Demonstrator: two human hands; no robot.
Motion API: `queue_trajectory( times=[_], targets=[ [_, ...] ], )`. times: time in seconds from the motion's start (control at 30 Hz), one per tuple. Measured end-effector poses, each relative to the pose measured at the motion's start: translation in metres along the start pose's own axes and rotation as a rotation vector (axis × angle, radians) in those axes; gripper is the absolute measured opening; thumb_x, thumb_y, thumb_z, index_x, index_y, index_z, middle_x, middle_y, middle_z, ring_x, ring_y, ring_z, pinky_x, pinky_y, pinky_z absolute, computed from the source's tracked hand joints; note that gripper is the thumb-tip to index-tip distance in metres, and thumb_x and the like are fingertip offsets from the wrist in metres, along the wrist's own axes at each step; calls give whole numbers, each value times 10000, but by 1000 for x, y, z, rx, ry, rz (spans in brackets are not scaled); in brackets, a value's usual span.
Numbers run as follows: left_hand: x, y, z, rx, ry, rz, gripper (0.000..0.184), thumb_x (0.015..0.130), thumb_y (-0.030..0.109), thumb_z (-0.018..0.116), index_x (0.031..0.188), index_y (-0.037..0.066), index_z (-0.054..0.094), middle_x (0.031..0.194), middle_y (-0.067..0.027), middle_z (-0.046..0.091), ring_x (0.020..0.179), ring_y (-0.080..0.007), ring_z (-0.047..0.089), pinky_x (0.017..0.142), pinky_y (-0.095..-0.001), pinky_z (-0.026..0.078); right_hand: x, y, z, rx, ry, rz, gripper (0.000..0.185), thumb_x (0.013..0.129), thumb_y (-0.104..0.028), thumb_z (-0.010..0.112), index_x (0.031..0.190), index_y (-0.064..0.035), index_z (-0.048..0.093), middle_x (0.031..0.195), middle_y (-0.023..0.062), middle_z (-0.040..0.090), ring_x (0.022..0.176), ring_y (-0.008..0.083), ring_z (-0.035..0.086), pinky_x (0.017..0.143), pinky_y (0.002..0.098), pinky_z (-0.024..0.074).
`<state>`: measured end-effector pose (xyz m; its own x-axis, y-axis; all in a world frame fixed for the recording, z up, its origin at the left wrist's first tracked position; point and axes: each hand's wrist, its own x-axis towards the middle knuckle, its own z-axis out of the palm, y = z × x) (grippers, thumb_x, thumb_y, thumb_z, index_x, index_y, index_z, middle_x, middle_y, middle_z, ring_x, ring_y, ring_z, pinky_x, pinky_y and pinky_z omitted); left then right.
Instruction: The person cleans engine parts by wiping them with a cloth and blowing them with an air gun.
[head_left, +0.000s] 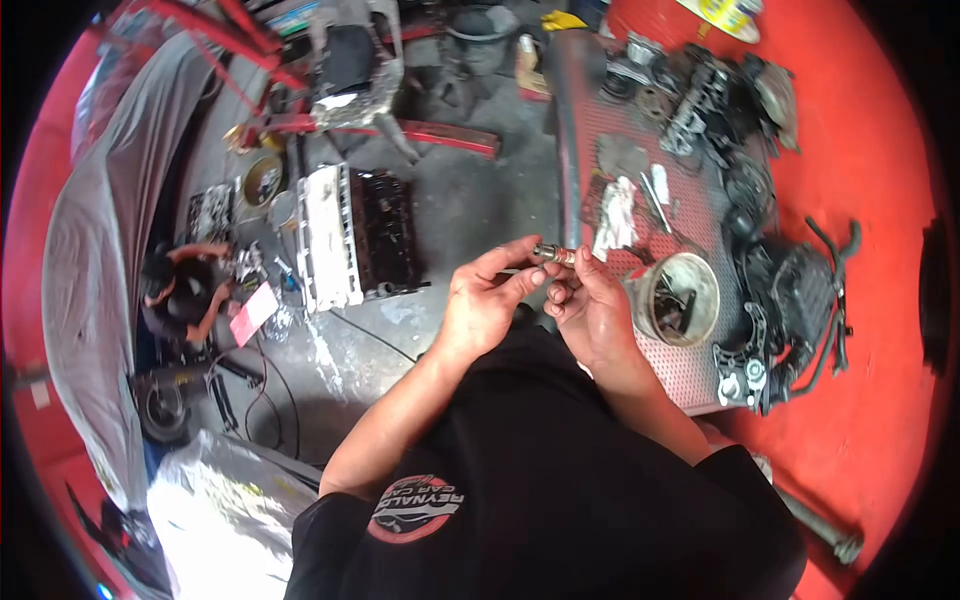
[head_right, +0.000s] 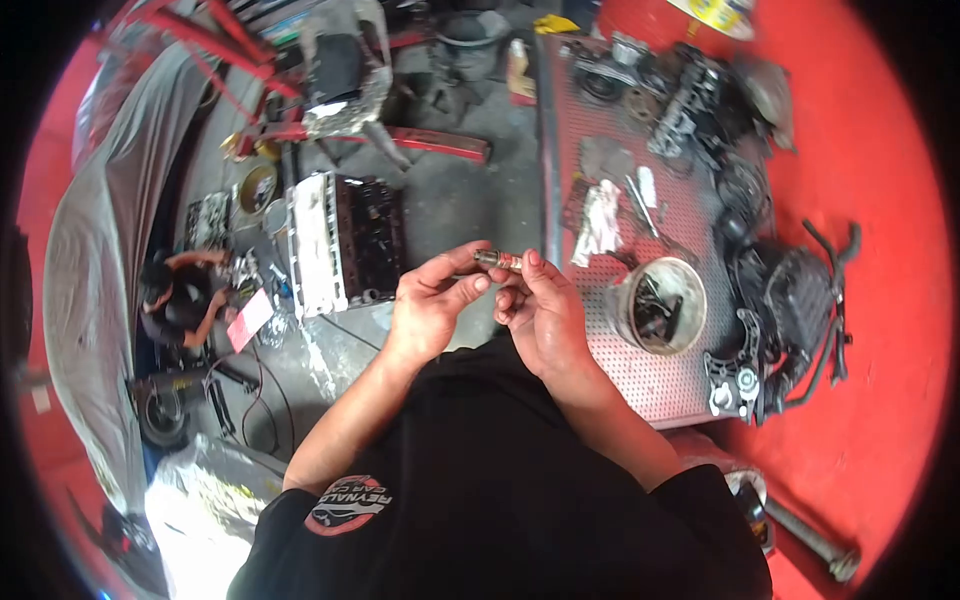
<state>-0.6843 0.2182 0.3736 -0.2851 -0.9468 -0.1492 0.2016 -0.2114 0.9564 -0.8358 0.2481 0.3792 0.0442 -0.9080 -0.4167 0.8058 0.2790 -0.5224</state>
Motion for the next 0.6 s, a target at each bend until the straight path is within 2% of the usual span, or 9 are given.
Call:
queue_trajectory(
  times=[0.13,0.2,0.4,0.53,0.6],
  targets=[
    [-34,13,-32,-43,122,77,345,872,71,687,1195,-30,624,1059,-96,693,990,-147,625,909,-284,487,-4,38,25,-91,-122,50,278,988,-323,535,979,-66,640,899,74,696,663,115,561,607,268,436],
    [-58,16,-52,-159,211,85,298,880,80,679,1157,-24,647,1052,-91,698,974,-151,637,901,-278,492,-8,61,40,-128,-174,109,273,986,-318,540,984,-65,641,895,76,697,666,120,568,606,268,439],
    [-144,18,-115,-212,454,212,284,894,82,664,1159,-20,640,1027,-74,692,937,-142,633,877,-288,495,-32,142,85,-260,-296,314,281,983,-326,543,993,-64,643,873,67,684,654,130,572,592,268,445],
    [-189,11,-151,-294,568,271,266,927,88,602,1167,-28,616,1039,-114,681,931,-161,627,867,-293,495,-58,191,110,-336,-372,457,239,970,-290,576,1000,-59,629,849,48,656,652,130,582,582,263,445],
    [-208,10,-168,-430,569,257,253,958,109,527,1155,-25,612,983,-68,683,884,-125,618,797,-248,494,-68,218,110,-398,-363,450,204,965,-257,587,1002,-58,615,856,53,657,655,131,586,576,261,445]
  ],
)
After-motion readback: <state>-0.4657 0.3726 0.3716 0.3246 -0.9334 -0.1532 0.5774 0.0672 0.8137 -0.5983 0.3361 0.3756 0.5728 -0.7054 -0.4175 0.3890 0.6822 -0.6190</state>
